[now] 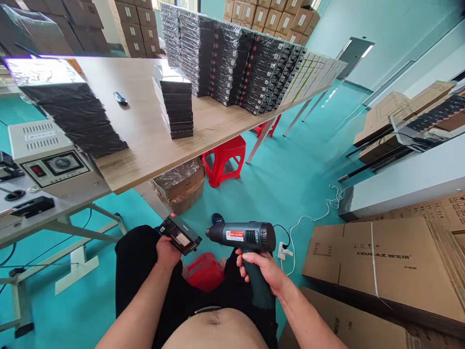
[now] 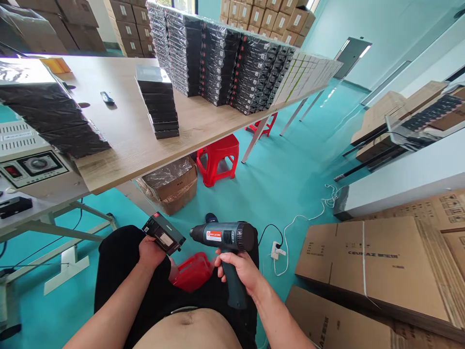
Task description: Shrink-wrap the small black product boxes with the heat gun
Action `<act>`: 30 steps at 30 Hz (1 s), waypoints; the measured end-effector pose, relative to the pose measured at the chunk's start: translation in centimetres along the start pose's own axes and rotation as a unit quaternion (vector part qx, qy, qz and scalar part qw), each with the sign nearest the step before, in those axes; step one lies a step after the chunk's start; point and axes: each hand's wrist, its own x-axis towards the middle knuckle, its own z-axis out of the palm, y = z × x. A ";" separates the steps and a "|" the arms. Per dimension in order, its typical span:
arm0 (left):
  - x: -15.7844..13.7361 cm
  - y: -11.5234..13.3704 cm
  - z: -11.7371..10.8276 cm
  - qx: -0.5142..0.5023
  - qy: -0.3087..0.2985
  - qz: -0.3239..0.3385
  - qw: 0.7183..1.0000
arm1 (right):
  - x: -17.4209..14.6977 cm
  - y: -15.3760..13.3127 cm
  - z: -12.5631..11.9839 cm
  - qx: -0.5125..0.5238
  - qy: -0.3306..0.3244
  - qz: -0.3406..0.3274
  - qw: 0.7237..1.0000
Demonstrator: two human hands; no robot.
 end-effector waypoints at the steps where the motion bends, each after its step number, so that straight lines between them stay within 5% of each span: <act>1: -0.1 0.0 0.1 0.001 0.003 0.002 1.000 | -0.3 -0.1 -0.3 -0.001 -0.017 0.012 1.000; 6: -1.3 0.3 0.7 0.044 -0.119 -0.064 0.990 | -1.3 -0.4 -3.0 -0.024 -0.139 0.098 0.985; 11: -3.3 0.5 1.8 0.052 -0.206 -0.170 0.962 | 1.0 -1.1 -4.0 -0.028 -0.067 0.064 0.995; 17: -3.3 0.4 2.0 0.051 -0.133 -0.210 0.967 | 5.7 -2.6 0.5 0.036 -0.017 -0.013 0.999; 23: -2.5 0.8 1.2 0.040 -0.084 -0.162 0.982 | 3.8 -4.7 3.5 -0.112 -0.216 0.038 0.969; 25: -2.4 0.7 1.0 0.037 -0.066 -0.159 0.984 | 3.0 -5.0 4.0 -0.139 -0.239 0.046 0.960; 30: -2.4 0.3 1.2 0.031 -0.037 -0.182 0.982 | 4.4 -4.8 5.3 -0.050 -0.095 -0.007 0.994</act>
